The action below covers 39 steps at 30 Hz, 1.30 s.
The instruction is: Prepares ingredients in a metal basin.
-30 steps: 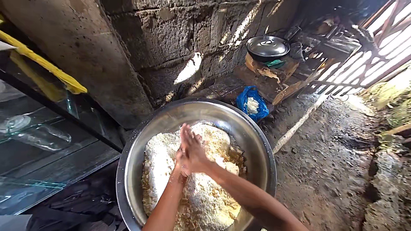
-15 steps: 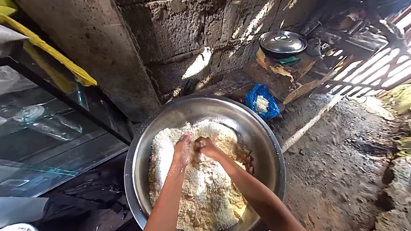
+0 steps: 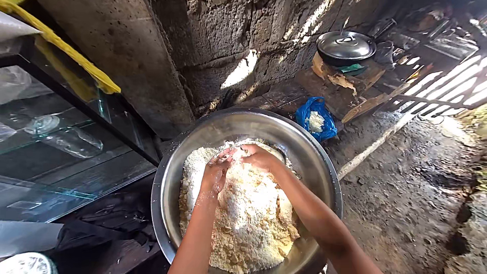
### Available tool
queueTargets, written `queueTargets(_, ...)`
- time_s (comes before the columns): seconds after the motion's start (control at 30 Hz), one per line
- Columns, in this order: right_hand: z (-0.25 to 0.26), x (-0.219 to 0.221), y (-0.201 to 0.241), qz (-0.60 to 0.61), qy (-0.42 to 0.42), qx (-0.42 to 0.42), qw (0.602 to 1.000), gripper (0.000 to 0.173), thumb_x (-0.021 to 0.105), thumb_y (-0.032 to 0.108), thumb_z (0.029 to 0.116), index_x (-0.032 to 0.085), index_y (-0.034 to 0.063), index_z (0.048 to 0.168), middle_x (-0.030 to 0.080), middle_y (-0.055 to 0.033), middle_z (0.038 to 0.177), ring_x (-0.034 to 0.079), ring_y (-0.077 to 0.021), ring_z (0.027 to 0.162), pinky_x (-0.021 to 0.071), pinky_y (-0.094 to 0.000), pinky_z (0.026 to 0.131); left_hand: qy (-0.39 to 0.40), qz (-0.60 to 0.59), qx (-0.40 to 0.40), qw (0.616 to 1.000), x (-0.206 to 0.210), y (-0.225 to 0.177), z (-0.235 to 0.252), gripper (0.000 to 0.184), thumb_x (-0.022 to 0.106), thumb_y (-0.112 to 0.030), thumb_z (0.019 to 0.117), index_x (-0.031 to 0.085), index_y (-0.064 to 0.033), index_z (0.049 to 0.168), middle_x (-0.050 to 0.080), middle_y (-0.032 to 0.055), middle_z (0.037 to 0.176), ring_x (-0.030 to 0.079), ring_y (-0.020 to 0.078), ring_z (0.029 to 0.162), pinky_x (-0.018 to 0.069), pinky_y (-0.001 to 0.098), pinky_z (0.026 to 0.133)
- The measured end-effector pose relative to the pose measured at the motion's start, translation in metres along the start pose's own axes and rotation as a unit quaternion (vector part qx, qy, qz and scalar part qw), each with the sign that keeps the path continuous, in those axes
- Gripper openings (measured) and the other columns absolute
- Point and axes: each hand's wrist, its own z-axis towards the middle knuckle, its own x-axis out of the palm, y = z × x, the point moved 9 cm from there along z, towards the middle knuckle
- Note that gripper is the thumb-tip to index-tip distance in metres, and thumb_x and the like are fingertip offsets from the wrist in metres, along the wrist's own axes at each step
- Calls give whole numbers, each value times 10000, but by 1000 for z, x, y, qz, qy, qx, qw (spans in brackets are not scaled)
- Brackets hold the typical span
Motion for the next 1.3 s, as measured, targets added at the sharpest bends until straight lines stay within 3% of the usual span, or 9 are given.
queueTargets(0.17,-10,-34,17,-126,-129,-6,984,261,565,92,1041,647,79,1289,695,-146,993,575,-151,596,497,-302,533,-63,-30,39,997,-11,-8,-1,212,580,105,964,596,75,1173,709,140,1042,713,176,882,602,302,831)
queueTargets(0.33,-5,-43,18,-227,-169,-13,959,336,530,277,1079,687,-18,1116,690,-186,933,658,-278,779,548,-482,759,-20,44,21,999,-4,-12,-5,267,477,-145,1088,643,60,1043,668,62,679,637,101,545,562,231,544)
queueTargets(0.5,2,-53,-11,-7,-97,49,994,480,361,455,1106,628,99,927,577,24,735,500,-46,539,460,-217,513,-54,37,-1,998,-7,-3,-1,545,284,-402,1127,435,-115,690,382,-40,471,321,57,349,314,203,368)
queueTargets(0.6,11,-53,-8,-2,11,9,1000,280,448,-15,1017,656,-20,1205,688,-112,1190,662,-147,938,553,-321,839,-44,24,24,998,-9,-9,1,321,350,-172,1125,607,15,1084,694,81,828,632,121,607,541,246,564)
queueTargets(0.7,8,-61,-7,-76,-16,-4,997,233,588,-71,961,715,-24,1150,725,-137,1130,710,-173,905,593,-356,867,44,28,49,997,2,-13,5,503,392,116,1027,405,-10,1514,583,164,1399,676,224,1120,570,361,958)
queueTargets(0.97,8,-87,-22,-249,-185,42,950,318,629,312,1033,696,8,1094,652,-108,729,531,-164,508,491,-349,530,-56,99,80,990,-13,-13,9,278,486,-117,1083,657,92,1148,755,150,845,745,191,730,624,320,735)
queueTargets(1.07,20,-114,-50,-386,-213,100,892,472,670,457,981,707,-11,1034,701,-231,927,683,-393,835,533,-614,782,-51,151,75,984,-16,-1,15,305,470,-158,1094,623,54,1251,719,163,1183,702,203,1080,544,348,976)
queueTargets(1.17,23,-98,-94,-438,-166,211,858,723,552,514,1018,436,-17,1496,469,-325,1471,516,-507,1310,451,-678,1025,-42,193,22,980,-8,17,13,401,501,-213,1084,537,16,1412,519,179,1487,483,251,1375,389,436,1126)
queueTargets(1.3,15,19,-85,-348,-84,170,918,648,675,278,930,444,43,1488,488,-287,1438,550,-454,1260,482,-618,1007,-86,161,15,983,7,40,4,397,502,-197,1084,547,32,1404,503,193,1500,468,251,1401,371,432,1162)
